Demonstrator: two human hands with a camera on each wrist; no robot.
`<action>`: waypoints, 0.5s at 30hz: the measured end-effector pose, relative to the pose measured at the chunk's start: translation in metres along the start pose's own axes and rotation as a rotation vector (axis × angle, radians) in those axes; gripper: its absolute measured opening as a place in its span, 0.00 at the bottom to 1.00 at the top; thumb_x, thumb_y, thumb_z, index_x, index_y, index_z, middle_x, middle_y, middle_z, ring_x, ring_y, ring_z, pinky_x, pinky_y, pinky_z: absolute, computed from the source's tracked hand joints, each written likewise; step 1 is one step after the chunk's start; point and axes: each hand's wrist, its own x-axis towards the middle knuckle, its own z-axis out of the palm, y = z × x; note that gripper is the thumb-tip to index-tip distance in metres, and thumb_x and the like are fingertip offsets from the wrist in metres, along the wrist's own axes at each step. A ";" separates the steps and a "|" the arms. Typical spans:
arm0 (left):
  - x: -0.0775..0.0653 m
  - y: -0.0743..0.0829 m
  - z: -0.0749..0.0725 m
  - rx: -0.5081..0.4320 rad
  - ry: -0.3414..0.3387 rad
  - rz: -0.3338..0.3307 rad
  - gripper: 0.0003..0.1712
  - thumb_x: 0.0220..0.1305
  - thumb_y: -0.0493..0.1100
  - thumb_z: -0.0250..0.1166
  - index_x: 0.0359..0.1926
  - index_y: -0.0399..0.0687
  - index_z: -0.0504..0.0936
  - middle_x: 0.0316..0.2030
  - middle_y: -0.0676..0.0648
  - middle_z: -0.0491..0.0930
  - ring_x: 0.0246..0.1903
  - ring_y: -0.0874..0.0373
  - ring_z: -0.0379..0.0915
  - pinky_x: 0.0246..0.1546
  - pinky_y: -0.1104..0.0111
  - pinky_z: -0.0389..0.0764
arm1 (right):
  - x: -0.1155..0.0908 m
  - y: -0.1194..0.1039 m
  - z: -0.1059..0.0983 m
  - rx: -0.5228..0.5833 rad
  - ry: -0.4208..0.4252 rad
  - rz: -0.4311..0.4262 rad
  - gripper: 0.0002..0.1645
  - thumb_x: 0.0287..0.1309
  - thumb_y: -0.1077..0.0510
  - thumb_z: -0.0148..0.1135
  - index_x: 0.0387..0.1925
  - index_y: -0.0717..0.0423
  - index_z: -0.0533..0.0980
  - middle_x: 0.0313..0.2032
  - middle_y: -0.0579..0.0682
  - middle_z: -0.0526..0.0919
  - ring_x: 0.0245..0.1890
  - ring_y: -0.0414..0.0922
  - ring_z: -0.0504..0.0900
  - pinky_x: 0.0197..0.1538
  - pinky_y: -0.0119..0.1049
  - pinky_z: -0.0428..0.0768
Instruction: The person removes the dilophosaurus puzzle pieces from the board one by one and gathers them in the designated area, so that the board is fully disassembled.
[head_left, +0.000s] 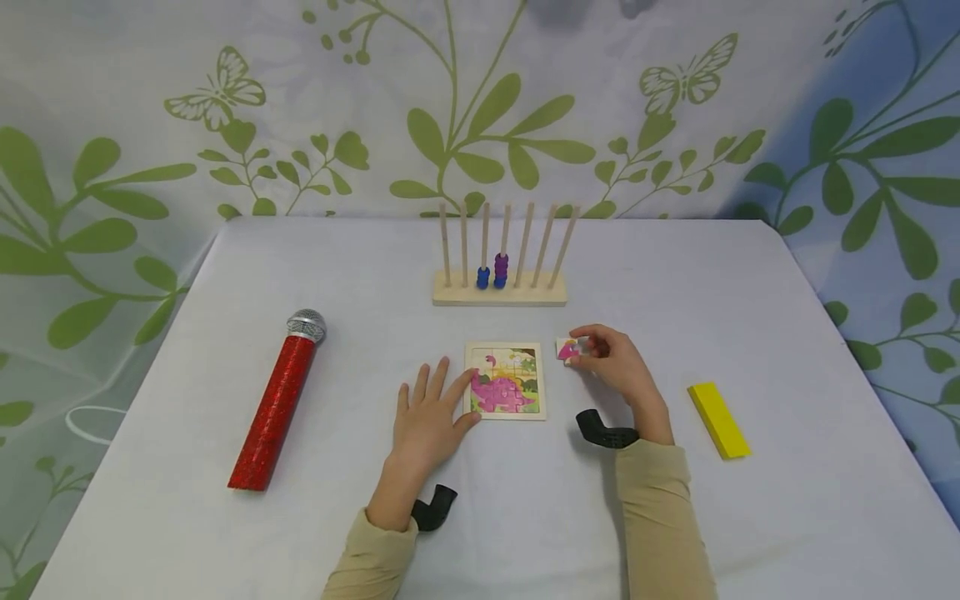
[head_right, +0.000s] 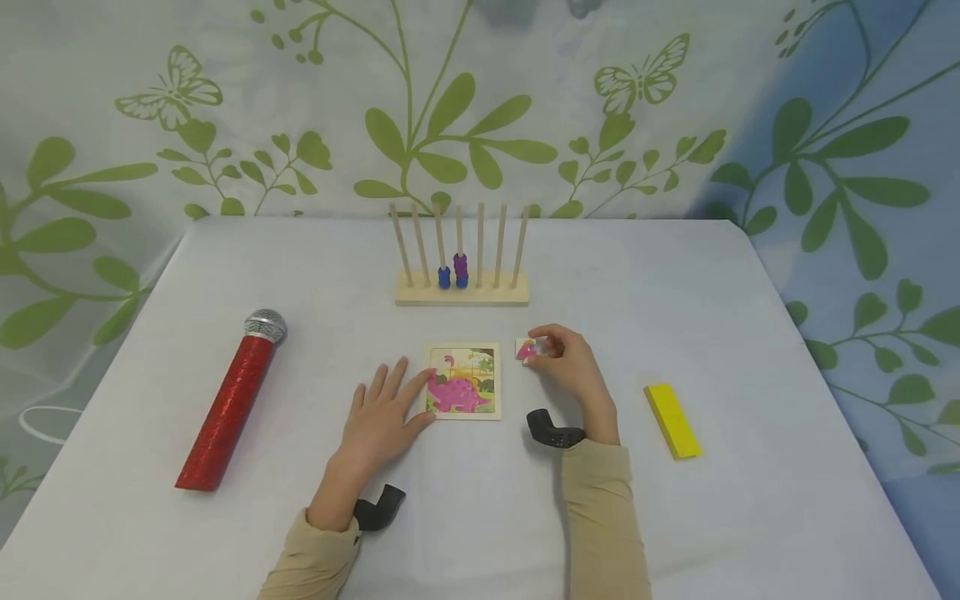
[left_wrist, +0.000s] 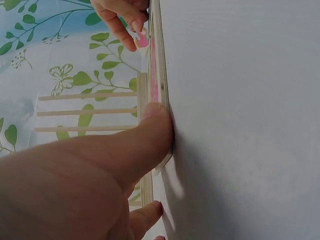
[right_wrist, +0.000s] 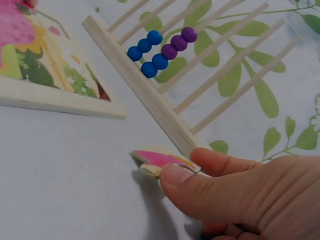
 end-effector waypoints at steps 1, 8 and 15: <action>0.000 0.000 0.000 0.000 0.001 0.000 0.36 0.58 0.59 0.58 0.67 0.63 0.58 0.69 0.44 0.46 0.67 0.43 0.35 0.61 0.45 0.41 | 0.000 0.000 0.000 -0.008 0.002 0.003 0.21 0.50 0.64 0.64 0.49 0.60 0.74 0.32 0.55 0.68 0.31 0.48 0.65 0.31 0.35 0.65; 0.000 -0.001 0.000 -0.003 -0.001 0.003 0.36 0.58 0.59 0.58 0.67 0.62 0.59 0.69 0.44 0.46 0.67 0.43 0.35 0.61 0.44 0.41 | 0.000 -0.005 0.004 -0.022 0.016 -0.025 0.27 0.49 0.64 0.66 0.53 0.60 0.71 0.33 0.55 0.70 0.31 0.47 0.67 0.33 0.34 0.67; 0.000 -0.001 -0.001 0.008 -0.009 0.002 0.36 0.59 0.60 0.57 0.67 0.63 0.58 0.69 0.44 0.46 0.67 0.43 0.35 0.61 0.45 0.41 | -0.002 -0.031 0.032 -0.031 -0.091 -0.178 0.22 0.51 0.59 0.65 0.49 0.60 0.74 0.34 0.56 0.73 0.30 0.47 0.70 0.32 0.38 0.69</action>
